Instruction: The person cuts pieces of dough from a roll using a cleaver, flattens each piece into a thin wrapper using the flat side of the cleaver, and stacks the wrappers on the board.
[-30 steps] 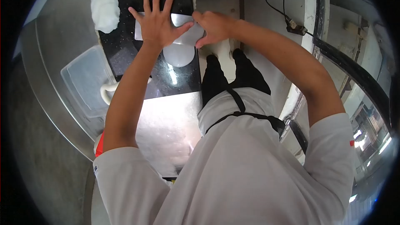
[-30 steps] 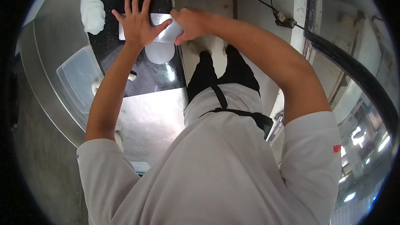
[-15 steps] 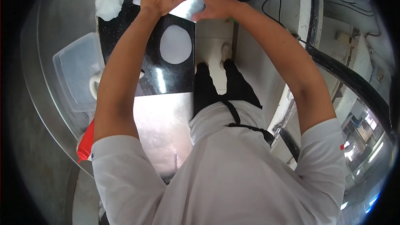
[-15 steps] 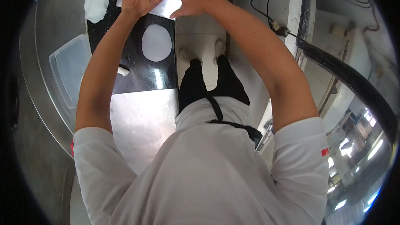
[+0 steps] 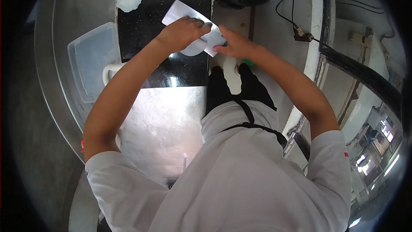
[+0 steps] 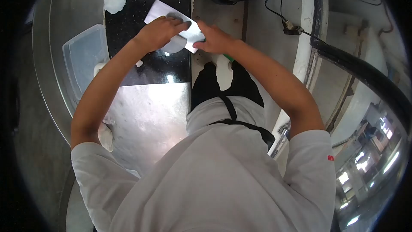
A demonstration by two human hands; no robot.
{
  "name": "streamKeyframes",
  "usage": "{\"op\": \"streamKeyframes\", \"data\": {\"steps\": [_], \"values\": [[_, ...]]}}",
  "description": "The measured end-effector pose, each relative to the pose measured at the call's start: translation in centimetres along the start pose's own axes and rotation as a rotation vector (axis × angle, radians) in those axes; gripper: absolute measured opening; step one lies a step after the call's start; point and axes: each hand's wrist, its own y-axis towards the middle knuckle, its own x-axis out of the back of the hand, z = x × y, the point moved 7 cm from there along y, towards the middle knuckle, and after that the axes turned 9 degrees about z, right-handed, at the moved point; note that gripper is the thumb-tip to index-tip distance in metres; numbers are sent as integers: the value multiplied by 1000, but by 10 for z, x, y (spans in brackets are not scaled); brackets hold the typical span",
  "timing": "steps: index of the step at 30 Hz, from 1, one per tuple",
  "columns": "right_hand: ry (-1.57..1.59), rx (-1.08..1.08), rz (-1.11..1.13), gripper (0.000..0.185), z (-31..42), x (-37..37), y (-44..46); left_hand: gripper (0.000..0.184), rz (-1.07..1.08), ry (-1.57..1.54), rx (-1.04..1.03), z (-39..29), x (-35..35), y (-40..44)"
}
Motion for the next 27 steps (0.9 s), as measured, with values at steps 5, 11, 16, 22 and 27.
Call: {"op": "streamKeyframes", "data": {"steps": [5,11,16,22,27], "values": [[-65,-164,83,53,-7,-42,-59,16,188,-64,43,-6,30,1],[-101,-242,310,51,0,-72,-142,9,294,-531,259,10,53,-27],[-138,-289,146,45,0,-44,-167,13,69,-1048,520,53,18,-75],[-81,-306,-103,46,23,-6,-150,29,-470,-1516,672,87,-9,-131],[-87,-249,14,45,26,16,-94,30,-899,-1554,672,129,35,-136]]}}
